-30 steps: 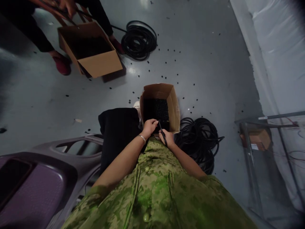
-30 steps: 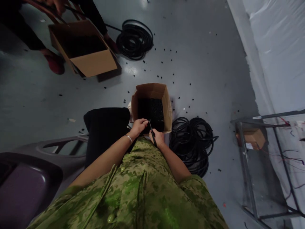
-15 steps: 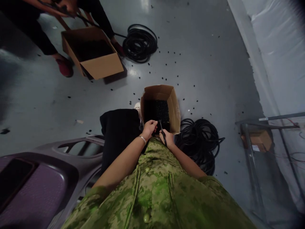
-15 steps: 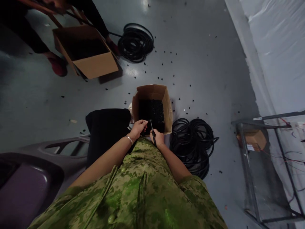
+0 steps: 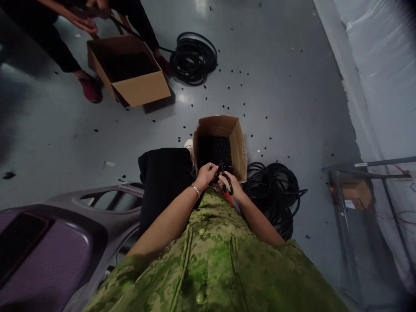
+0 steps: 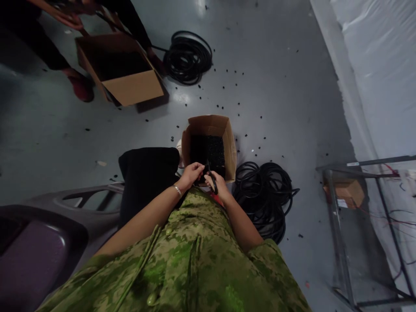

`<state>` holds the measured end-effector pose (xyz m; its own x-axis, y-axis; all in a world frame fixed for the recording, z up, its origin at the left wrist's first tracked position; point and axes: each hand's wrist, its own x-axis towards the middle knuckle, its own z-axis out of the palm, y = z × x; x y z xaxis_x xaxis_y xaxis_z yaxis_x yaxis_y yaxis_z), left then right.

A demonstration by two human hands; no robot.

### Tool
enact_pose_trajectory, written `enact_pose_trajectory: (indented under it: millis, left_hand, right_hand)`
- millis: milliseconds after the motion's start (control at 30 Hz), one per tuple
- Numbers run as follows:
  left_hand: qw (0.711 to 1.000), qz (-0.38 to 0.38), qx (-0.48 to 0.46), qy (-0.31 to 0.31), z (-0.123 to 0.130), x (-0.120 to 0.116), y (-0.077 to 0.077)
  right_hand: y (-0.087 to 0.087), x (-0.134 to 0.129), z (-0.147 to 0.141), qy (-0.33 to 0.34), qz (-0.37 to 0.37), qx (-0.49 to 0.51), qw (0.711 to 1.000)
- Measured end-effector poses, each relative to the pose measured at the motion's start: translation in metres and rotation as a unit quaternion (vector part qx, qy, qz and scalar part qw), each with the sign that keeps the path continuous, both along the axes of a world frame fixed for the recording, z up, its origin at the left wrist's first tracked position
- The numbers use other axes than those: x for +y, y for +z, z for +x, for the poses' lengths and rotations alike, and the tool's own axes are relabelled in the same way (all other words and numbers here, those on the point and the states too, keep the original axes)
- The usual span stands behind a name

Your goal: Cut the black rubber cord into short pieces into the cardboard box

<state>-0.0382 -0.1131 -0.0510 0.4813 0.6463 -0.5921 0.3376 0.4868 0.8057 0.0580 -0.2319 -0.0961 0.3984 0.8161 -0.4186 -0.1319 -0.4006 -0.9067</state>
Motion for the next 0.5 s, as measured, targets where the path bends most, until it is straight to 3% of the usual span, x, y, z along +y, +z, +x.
enact_pose_trajectory:
  millis: [500]
  left_hand:
    - [0.998,0.049,0.021,-0.040,-0.002,0.004,-0.011]
  right_hand:
    - [-0.004,-0.004,-0.002,0.021,-0.026,-0.055,0.998]
